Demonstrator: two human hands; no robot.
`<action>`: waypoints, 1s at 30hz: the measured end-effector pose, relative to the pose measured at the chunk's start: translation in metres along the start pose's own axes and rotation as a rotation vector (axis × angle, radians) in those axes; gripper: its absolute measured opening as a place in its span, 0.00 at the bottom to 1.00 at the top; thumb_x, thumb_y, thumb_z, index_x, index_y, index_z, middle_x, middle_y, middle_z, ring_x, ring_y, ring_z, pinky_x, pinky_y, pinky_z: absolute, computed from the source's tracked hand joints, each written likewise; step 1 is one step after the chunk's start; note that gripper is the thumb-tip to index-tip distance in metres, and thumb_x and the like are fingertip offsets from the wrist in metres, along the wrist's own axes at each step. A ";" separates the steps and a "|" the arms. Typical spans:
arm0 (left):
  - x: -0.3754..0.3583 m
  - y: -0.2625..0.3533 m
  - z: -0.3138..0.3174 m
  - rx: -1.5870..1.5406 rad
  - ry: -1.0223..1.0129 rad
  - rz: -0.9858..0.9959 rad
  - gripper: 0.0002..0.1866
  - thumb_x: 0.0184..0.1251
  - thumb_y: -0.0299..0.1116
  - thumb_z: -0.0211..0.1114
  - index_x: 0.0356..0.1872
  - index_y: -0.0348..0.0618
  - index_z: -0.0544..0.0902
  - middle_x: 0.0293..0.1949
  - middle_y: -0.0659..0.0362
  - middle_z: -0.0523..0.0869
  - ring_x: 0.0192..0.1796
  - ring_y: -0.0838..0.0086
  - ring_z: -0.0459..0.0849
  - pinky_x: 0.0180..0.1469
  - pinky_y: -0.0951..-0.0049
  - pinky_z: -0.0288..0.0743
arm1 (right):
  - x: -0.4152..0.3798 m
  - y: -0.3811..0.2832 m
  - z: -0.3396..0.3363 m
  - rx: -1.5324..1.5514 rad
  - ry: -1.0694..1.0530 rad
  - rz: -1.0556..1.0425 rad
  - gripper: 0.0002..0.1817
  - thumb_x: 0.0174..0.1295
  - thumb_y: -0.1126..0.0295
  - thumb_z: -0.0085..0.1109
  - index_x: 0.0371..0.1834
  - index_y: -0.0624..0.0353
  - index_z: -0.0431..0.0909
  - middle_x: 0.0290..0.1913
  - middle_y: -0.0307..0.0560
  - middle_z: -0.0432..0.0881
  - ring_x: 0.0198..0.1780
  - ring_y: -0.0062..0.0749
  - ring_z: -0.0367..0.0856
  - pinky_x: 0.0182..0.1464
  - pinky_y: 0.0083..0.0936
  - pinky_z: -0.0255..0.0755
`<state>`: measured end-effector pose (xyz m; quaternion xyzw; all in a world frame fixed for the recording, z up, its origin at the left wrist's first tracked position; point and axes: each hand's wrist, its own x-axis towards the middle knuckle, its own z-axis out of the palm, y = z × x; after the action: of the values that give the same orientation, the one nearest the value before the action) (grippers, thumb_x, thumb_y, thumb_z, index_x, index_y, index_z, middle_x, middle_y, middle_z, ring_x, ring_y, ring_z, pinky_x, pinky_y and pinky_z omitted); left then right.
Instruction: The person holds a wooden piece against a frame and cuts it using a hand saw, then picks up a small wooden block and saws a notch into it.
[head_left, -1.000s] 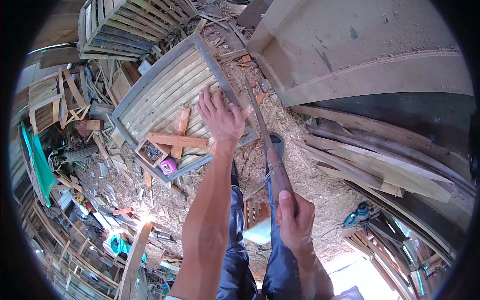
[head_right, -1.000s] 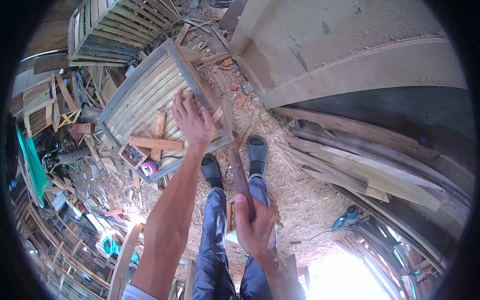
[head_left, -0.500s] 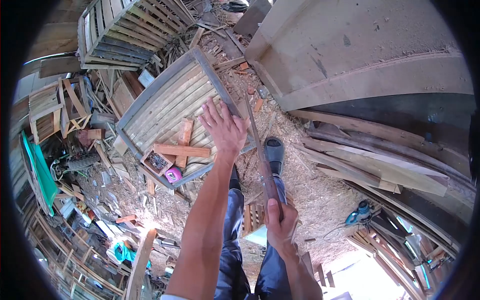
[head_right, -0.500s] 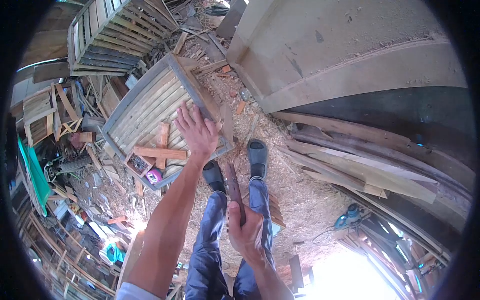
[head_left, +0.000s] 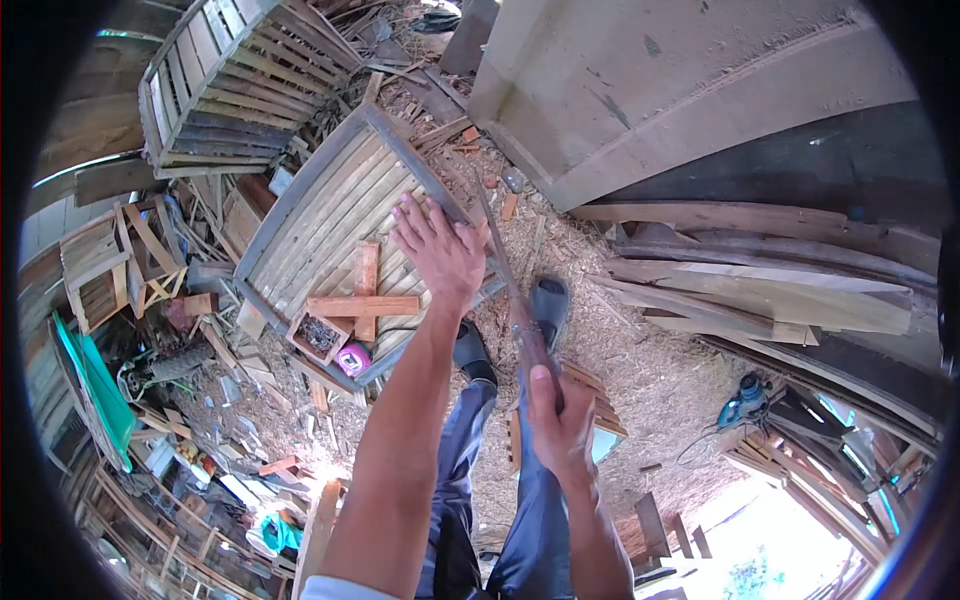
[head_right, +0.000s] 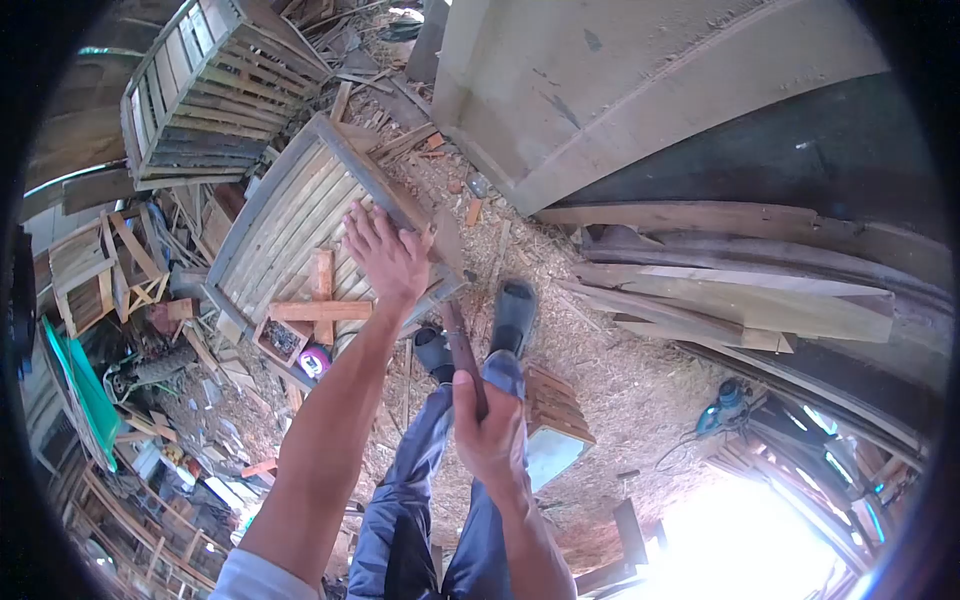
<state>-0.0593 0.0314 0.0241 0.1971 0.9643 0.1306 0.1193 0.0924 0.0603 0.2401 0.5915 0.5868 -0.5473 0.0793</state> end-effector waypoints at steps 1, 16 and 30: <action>0.003 0.003 0.001 0.045 -0.005 0.011 0.34 0.67 0.42 0.46 0.70 0.30 0.63 0.77 0.40 0.49 0.79 0.43 0.41 0.77 0.44 0.34 | 0.002 0.002 0.000 -0.007 0.015 -0.045 0.24 0.71 0.58 0.52 0.21 0.65 0.76 0.13 0.53 0.69 0.15 0.37 0.70 0.23 0.38 0.61; 0.007 -0.006 -0.001 -0.282 0.194 0.096 0.30 0.57 0.38 0.54 0.60 0.31 0.72 0.72 0.42 0.63 0.77 0.46 0.54 0.75 0.39 0.38 | -0.008 0.009 -0.019 0.074 -0.249 -0.288 0.18 0.67 0.60 0.60 0.48 0.65 0.76 0.28 0.42 0.80 0.29 0.25 0.79 0.34 0.22 0.73; 0.031 0.009 -0.002 -0.236 0.132 0.068 0.31 0.56 0.33 0.53 0.63 0.34 0.68 0.75 0.48 0.60 0.78 0.50 0.53 0.74 0.36 0.38 | 0.047 -0.035 0.023 -0.121 0.051 -0.282 0.14 0.68 0.64 0.59 0.27 0.63 0.77 0.17 0.57 0.76 0.21 0.55 0.81 0.22 0.39 0.68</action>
<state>-0.0849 0.0515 0.0230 0.2055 0.9407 0.2597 0.0736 0.0385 0.0825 0.2159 0.5111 0.6977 -0.5015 0.0224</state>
